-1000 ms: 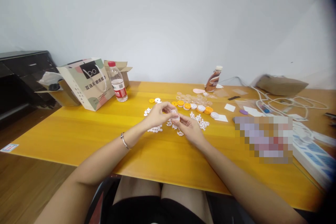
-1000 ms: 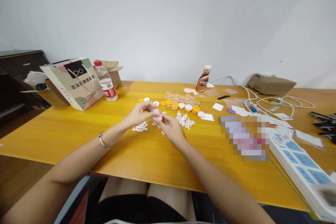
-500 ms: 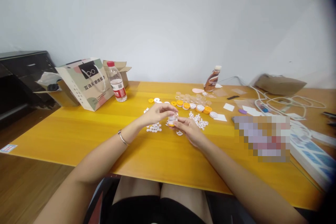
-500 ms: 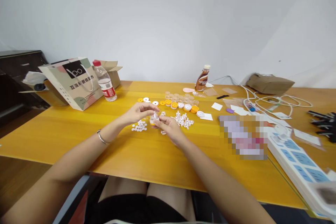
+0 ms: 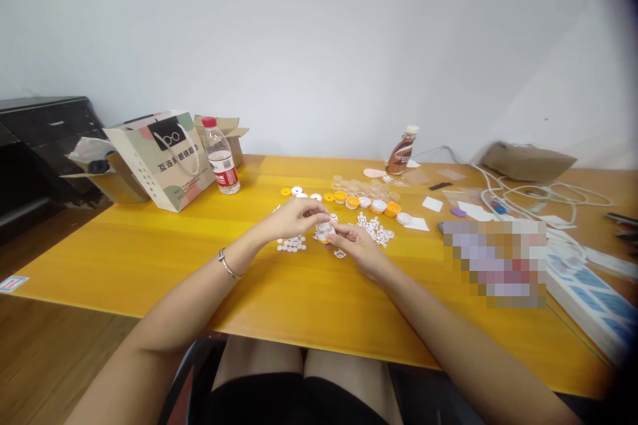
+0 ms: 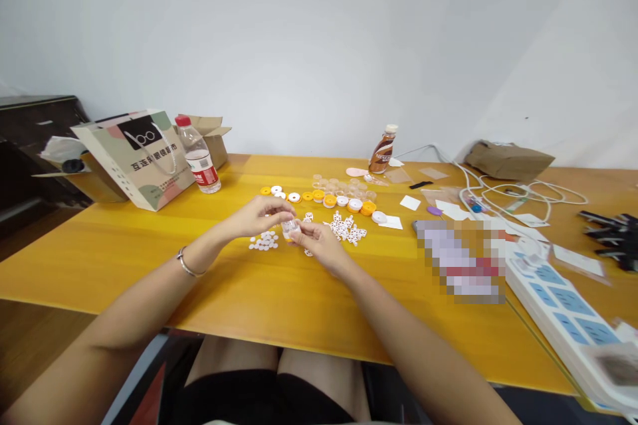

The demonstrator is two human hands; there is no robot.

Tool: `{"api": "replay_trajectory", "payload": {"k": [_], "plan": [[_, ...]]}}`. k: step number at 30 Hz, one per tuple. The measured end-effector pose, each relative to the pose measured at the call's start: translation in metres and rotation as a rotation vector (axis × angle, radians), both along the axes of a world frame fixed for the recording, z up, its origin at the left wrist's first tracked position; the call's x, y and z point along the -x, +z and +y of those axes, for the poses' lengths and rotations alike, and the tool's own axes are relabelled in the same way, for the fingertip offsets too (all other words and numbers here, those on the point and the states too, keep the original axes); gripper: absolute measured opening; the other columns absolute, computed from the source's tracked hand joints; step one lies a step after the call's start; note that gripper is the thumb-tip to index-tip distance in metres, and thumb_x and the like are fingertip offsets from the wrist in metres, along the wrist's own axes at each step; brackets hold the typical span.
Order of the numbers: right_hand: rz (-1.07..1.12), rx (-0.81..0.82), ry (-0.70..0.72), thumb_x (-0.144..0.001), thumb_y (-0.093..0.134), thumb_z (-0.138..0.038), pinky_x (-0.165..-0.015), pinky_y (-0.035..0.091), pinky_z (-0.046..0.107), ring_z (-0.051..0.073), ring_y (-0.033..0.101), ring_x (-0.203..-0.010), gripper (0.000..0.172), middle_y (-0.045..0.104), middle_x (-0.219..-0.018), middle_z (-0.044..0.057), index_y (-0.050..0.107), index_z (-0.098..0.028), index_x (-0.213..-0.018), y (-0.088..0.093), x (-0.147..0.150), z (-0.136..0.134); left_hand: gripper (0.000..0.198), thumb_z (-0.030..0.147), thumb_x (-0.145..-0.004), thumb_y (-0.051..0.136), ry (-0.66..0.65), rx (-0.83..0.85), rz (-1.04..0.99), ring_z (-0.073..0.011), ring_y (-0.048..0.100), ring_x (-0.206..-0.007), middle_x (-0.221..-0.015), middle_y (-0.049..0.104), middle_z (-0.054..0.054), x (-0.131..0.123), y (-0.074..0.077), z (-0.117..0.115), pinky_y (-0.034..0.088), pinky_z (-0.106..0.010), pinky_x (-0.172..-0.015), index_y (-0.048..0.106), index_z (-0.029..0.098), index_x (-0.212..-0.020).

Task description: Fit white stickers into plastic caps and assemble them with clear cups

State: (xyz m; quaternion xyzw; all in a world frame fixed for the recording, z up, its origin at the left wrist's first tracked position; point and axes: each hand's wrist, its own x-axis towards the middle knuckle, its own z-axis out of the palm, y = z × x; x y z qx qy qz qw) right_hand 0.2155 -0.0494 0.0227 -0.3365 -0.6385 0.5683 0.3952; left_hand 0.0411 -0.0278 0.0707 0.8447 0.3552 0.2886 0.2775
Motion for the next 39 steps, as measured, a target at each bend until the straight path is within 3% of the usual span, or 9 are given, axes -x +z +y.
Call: {"api": "replay_trajectory", "payload": {"k": [4, 7, 10, 14, 21, 26, 29, 34, 39], "plan": [[0.152, 0.144, 0.085, -0.069, 0.065, -0.040, -0.074, 0.046, 0.029, 0.015, 0.061, -0.072, 0.026, 0.068, -0.077, 0.004, 0.068, -0.017, -0.079, -0.003, -0.001, -0.003, 0.020, 0.027, -0.082, 0.050, -0.194, 0.161, -0.123, -0.0128, 0.058, -0.086, -0.094, 0.064, -0.007, 0.008, 0.004, 0.003, 0.045, -0.026, -0.078, 0.061, 0.014, -0.095], [0.142, 0.117, 0.076, -0.069, 0.065, -0.040, -0.073, 0.047, 0.029, 0.015, 0.061, -0.073, 0.027, 0.068, -0.082, 0.005, 0.068, -0.018, -0.083, -0.004, -0.001, -0.001, 0.025, 0.027, -0.083, 0.050, -0.281, 0.222, -0.139, -0.0141, 0.056, -0.096, -0.105, 0.061, -0.009, 0.012, 0.004, 0.005, 0.044, -0.027, -0.082, 0.057, 0.015, -0.103], [0.031, 0.011, -0.005, -0.069, 0.064, -0.039, -0.073, 0.046, 0.030, 0.016, 0.061, -0.077, 0.032, 0.068, -0.088, 0.004, 0.067, -0.020, -0.095, -0.002, 0.000, 0.002, 0.032, 0.032, -0.080, 0.053, -0.170, 0.135, -0.055, -0.0150, 0.056, -0.096, -0.108, 0.059, -0.009, 0.011, 0.003, 0.004, 0.044, -0.027, -0.080, 0.054, 0.017, -0.108], [-0.085, -0.109, -0.085, -0.067, 0.064, -0.036, -0.074, 0.046, 0.031, 0.017, 0.060, -0.077, 0.034, 0.068, -0.085, 0.002, 0.066, -0.020, -0.097, 0.001, 0.001, 0.002, 0.028, 0.039, -0.078, 0.054, 0.016, -0.015, 0.103, -0.0124, 0.057, -0.068, -0.074, 0.063, -0.004, 0.006, 0.001, 0.001, 0.044, -0.024, -0.062, 0.060, 0.013, -0.087], [-0.101, -0.155, 0.029, -0.072, 0.058, -0.038, -0.070, 0.045, 0.029, 0.018, 0.059, -0.076, 0.030, 0.066, -0.080, 0.001, 0.067, -0.019, -0.094, 0.002, 0.000, -0.001, 0.027, 0.027, -0.078, 0.056, -0.280, 0.135, 0.013, -0.0135, 0.058, -0.087, -0.099, 0.062, -0.008, 0.018, 0.005, 0.008, 0.045, -0.025, -0.076, 0.056, 0.016, -0.103], [-0.297, -0.432, -0.246, -0.073, 0.058, -0.037, -0.065, 0.044, 0.028, 0.015, 0.053, -0.065, 0.029, 0.064, -0.077, 0.002, 0.065, -0.021, -0.096, -0.002, -0.002, 0.001, 0.031, 0.039, -0.078, 0.053, -0.047, 0.072, 0.075, -0.0118, 0.057, -0.070, -0.080, 0.064, -0.004, 0.016, 0.005, 0.005, 0.042, -0.022, -0.061, 0.060, 0.016, -0.098], [-0.329, -0.524, -0.292, -0.073, 0.058, -0.037, -0.068, 0.043, 0.029, 0.017, 0.053, -0.070, 0.028, 0.065, -0.083, 0.004, 0.065, -0.021, -0.096, -0.002, -0.003, 0.000, 0.028, 0.039, -0.080, 0.050, 0.002, -0.026, 0.120, -0.0109, 0.054, -0.062, -0.069, 0.062, -0.002, 0.009, 0.005, 0.000, 0.039, -0.021, -0.057, 0.063, 0.015, -0.085], [-0.152, -0.224, -0.092, -0.072, 0.059, -0.038, -0.068, 0.044, 0.030, 0.017, 0.056, -0.072, 0.032, 0.064, -0.080, 0.001, 0.064, -0.020, -0.098, 0.002, -0.004, 0.000, 0.022, 0.030, -0.082, 0.046, -0.069, -0.106, 0.105, -0.0129, 0.054, -0.070, -0.078, 0.063, -0.004, 0.006, 0.006, -0.002, 0.040, -0.023, -0.067, 0.063, 0.015, -0.085], [0.088, 0.019, 0.067, -0.066, 0.064, -0.041, -0.066, 0.044, 0.028, 0.016, 0.057, -0.069, 0.029, 0.065, -0.076, 0.003, 0.069, -0.017, -0.081, 0.004, -0.006, -0.003, 0.023, 0.030, -0.082, 0.046, -0.188, -0.024, 0.032, -0.0146, 0.053, -0.077, -0.085, 0.063, -0.005, 0.008, 0.014, -0.005, 0.041, -0.025, -0.072, 0.063, 0.016, -0.091]]}}
